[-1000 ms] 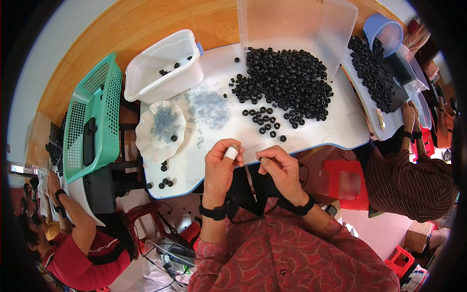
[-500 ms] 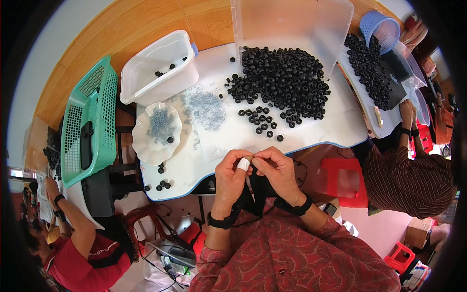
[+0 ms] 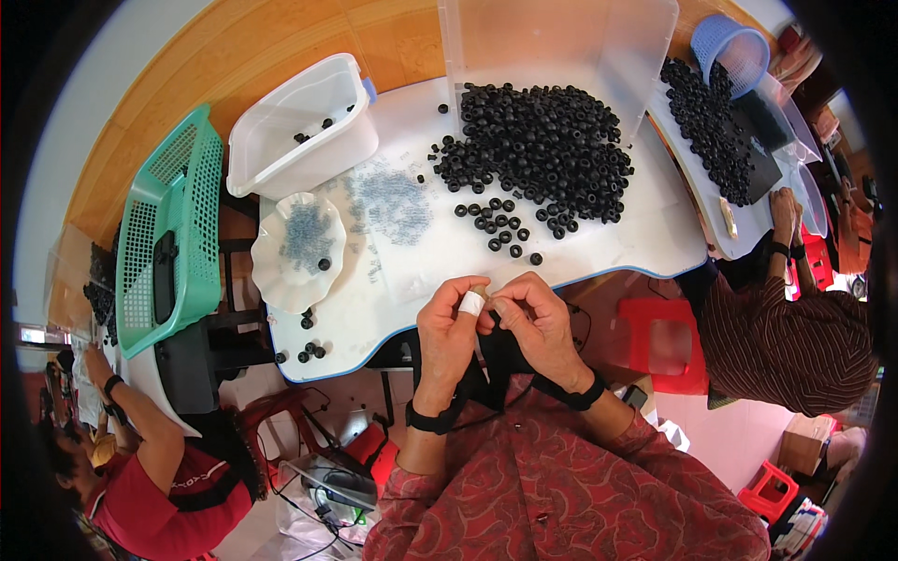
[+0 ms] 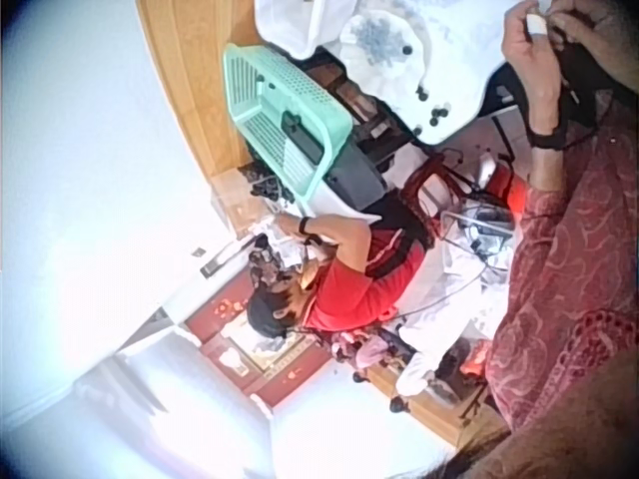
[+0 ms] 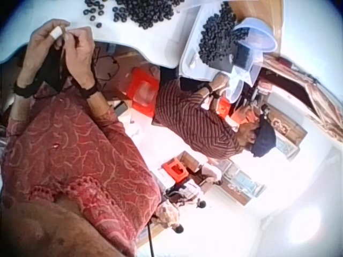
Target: The recorder is assembling small black plastic components by attaching white pieces to them.
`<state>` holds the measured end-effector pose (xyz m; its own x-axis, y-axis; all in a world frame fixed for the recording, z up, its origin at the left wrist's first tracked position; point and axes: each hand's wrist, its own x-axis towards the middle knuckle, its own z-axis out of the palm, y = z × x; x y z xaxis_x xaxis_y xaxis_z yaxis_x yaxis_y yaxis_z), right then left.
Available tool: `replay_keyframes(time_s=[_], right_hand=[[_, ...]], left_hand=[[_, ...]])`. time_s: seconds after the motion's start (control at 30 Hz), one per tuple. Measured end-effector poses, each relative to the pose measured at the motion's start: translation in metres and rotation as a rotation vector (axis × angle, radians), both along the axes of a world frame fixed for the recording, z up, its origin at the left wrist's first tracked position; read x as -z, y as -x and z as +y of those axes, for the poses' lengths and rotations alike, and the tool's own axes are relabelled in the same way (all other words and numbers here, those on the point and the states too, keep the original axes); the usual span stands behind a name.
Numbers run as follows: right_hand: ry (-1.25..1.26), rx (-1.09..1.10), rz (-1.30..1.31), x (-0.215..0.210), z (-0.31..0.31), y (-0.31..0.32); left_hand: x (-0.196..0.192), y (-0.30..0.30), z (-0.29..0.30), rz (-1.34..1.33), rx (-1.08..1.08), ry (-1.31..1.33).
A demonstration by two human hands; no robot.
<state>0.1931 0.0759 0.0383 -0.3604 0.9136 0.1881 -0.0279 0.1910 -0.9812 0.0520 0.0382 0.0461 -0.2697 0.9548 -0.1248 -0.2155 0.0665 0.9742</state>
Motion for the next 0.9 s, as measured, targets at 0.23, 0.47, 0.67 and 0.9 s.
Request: replay_keyframes(time_s=[0.23, 0.47, 0.67, 0.9], right_hand=[[0.024, 0.025, 0.019, 0.002, 0.002, -0.008], [0.008, 0.22, -0.044, 0.012, 0.012, -0.035], [0.034, 0.338, -0.019, 0.015, 0.019, -0.053], [0.03, 0.37, -0.059, 0.015, 0.021, -0.06]], left_hand=[[-0.003, -0.004, 0.005, -0.153, 0.028, -0.004], [0.017, -0.02, 0.023, 0.636, -0.033, -0.171], [0.017, -0.048, 0.046, 0.839, -0.004, -0.266], [0.024, -0.062, 0.058, 1.171, 0.079, -0.198]])
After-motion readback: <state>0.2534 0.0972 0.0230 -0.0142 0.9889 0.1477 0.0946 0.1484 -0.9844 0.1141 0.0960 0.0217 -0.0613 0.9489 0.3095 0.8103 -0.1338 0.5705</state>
